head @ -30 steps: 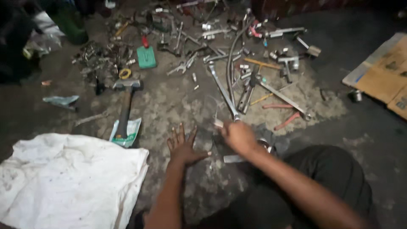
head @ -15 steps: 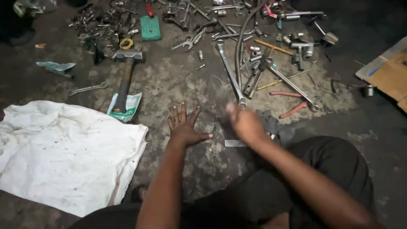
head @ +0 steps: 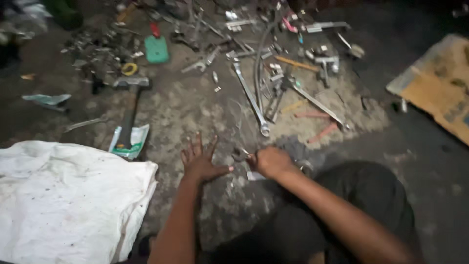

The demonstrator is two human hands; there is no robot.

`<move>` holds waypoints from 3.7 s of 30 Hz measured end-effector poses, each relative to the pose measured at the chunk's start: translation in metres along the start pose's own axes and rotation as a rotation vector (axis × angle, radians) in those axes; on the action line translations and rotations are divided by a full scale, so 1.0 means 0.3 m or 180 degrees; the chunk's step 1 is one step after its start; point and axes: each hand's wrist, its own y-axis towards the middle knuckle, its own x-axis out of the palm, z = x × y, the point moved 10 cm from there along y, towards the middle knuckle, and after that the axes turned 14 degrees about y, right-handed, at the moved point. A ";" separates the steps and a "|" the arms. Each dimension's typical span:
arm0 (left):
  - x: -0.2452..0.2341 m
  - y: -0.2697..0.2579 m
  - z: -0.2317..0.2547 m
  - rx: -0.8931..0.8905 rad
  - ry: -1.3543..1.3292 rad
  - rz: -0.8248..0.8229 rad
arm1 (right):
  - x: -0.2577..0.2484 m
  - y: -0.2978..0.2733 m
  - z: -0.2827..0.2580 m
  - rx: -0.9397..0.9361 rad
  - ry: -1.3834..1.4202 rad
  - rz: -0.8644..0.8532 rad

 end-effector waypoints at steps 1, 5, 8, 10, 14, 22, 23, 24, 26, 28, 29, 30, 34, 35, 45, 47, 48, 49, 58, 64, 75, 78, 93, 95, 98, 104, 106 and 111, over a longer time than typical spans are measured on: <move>0.031 -0.029 -0.017 -0.0039 -0.0045 -0.0100 | -0.068 0.002 -0.040 -0.0255 0.0244 0.0422; 0.047 0.002 -0.028 0.0002 -0.0091 0.0169 | -0.164 -0.039 -0.031 -0.0526 0.1151 0.1309; 0.041 0.009 -0.029 -0.0044 -0.0056 0.0102 | -0.021 -0.019 -0.029 -0.0325 0.0801 0.0632; 0.039 0.001 -0.030 -0.0060 -0.0052 0.0017 | 0.026 -0.007 -0.033 -0.0308 0.0408 0.0365; 0.033 0.009 -0.031 -0.0039 -0.0010 0.0017 | -0.108 0.000 -0.058 -0.0412 0.0547 0.0930; 0.037 -0.002 -0.030 -0.0102 -0.0055 0.0017 | 0.043 -0.015 -0.006 -0.0439 0.0359 0.0344; 0.031 -0.003 -0.026 -0.0075 -0.0026 0.0024 | 0.039 -0.014 0.003 -0.0284 0.0312 0.0317; 0.028 -0.007 -0.023 -0.0049 0.0003 0.0032 | 0.030 -0.012 0.012 -0.0129 0.0267 0.0290; 0.015 0.001 -0.023 -0.0057 -0.0004 0.0033 | -0.053 -0.003 -0.027 -0.0568 0.0603 0.0732; 0.023 -0.005 -0.026 -0.0089 -0.0045 -0.0055 | -0.060 0.012 -0.035 -0.0778 0.0867 0.0847; 0.024 -0.011 -0.026 -0.0095 -0.0056 -0.0040 | -0.041 0.028 -0.022 -0.0748 0.0938 0.0759; 0.022 -0.015 -0.027 -0.0102 -0.0066 -0.0026 | -0.020 0.039 -0.008 -0.0717 0.1008 0.0670; 0.011 -0.012 -0.019 -0.0092 0.0006 -0.0108 | 0.008 0.033 0.036 -0.0257 0.0596 0.0254; 0.008 -0.011 -0.019 -0.0086 0.0000 -0.0104 | -0.029 0.034 0.031 -0.0201 0.0461 0.0350; -0.007 -0.021 -0.019 -0.0151 0.0002 -0.0169 | 0.062 -0.011 0.024 -0.0171 0.0748 -0.0021; -0.033 -0.026 -0.019 -0.0173 0.0062 0.0060 | 0.009 0.003 0.016 -0.0013 0.0415 0.0094; -0.055 -0.032 -0.020 -0.0182 0.0092 0.0309 | -0.023 0.022 0.010 0.0049 0.0242 0.0145; -0.072 -0.044 -0.029 -0.0218 0.0120 0.0551 | -0.054 0.032 -0.007 -0.0083 0.0531 0.0281; -0.014 0.055 -0.068 0.0108 0.0137 0.0017 | -0.161 0.124 0.029 -0.0670 0.0854 0.0607; -0.005 0.059 -0.074 0.0044 0.0124 -0.0027 | -0.103 0.093 0.058 -0.0369 0.1530 0.0852; -0.010 0.046 -0.072 0.0082 0.0091 0.0114 | -0.183 0.010 0.058 -0.0456 0.2395 0.1668; -0.028 0.049 -0.072 0.0038 0.0094 0.0026 | 0.008 0.058 -0.015 -0.0489 0.0477 0.0363; -0.025 0.053 -0.066 0.0076 0.0148 0.0182 | -0.113 0.031 -0.067 -0.0246 0.0595 0.0745; -0.007 0.045 -0.071 0.0092 0.0097 0.0245 | -0.189 0.053 -0.035 -0.0326 0.1609 0.1175; -0.009 0.051 -0.082 0.0096 0.0052 0.0336 | -0.148 0.003 0.001 -0.0507 0.1715 0.1599; -0.042 0.065 -0.078 0.0054 0.0144 0.0266 | -0.080 0.088 -0.026 -0.0355 0.0348 0.0775; -0.018 0.049 -0.071 0.0123 0.0067 0.0365 | -0.154 0.070 -0.013 -0.0686 0.1816 0.1354; -0.026 0.049 -0.074 0.0090 0.0091 0.0327 | 0.032 0.031 -0.013 -0.0403 0.0167 0.0594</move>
